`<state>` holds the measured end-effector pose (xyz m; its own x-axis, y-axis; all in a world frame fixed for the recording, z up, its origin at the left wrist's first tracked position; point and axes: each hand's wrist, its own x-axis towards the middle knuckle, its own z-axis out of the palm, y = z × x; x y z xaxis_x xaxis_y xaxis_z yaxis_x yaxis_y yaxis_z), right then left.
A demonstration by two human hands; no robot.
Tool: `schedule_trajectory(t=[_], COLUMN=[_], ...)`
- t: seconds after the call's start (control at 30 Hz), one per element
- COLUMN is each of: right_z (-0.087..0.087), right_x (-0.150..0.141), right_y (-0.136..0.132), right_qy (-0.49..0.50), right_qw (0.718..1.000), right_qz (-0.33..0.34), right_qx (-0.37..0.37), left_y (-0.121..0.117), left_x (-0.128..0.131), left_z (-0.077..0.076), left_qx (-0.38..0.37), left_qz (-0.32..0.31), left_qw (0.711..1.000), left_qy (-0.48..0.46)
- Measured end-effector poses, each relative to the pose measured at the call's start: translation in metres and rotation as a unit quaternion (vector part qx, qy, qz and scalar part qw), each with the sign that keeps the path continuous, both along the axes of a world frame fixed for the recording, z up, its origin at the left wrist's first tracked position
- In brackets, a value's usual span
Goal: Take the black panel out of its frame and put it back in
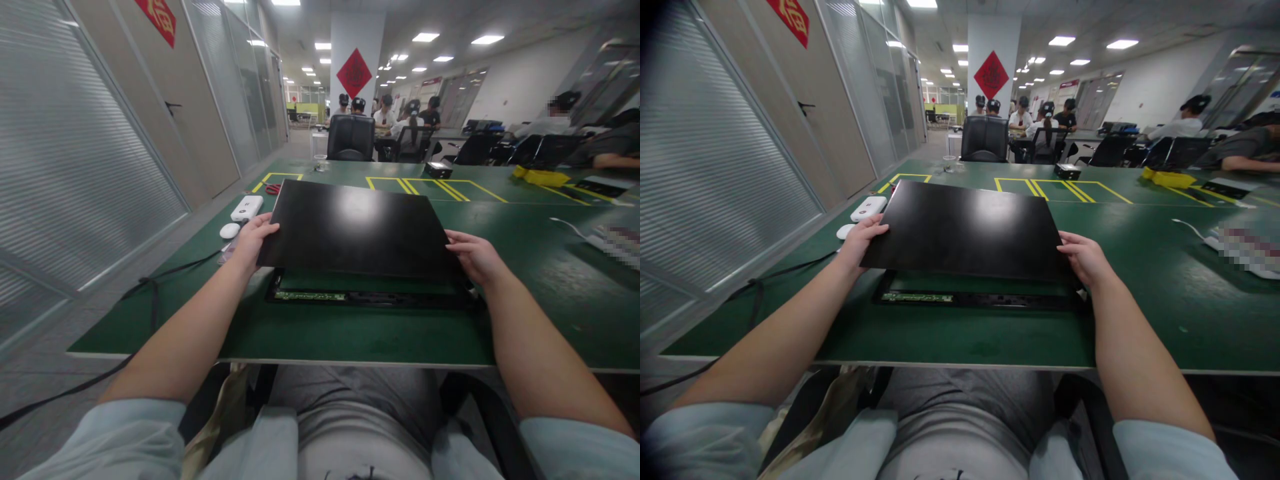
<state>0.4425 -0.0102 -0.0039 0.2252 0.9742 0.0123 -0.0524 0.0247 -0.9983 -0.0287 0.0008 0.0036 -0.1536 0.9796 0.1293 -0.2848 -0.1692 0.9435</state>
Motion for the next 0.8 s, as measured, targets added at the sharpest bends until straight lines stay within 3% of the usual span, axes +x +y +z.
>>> schedule_trajectory(t=[0.1,0.27,0.5,0.8], right_z=[0.000,0.001,0.001,-0.019], right_x=[0.001,-0.003,0.002,0.022], right_y=[0.000,-0.002,0.001,0.010], right_qy=[0.003,-0.050,-0.097,-0.258], right_qw=[0.997,0.990,0.985,0.952], right_qz=[-0.063,-0.101,-0.125,-0.159], right_qx=[-0.041,-0.089,-0.072,-0.036], left_y=[-0.003,-0.005,-0.003,0.002], left_x=[0.002,0.005,0.010,0.007], left_z=[0.002,0.003,-0.003,-0.018], left_qx=[-0.039,-0.062,-0.071,-0.083], left_qz=[0.012,0.038,0.021,-0.022], left_qw=[0.999,0.997,0.997,0.995], left_qy=[0.001,-0.004,0.018,0.049])
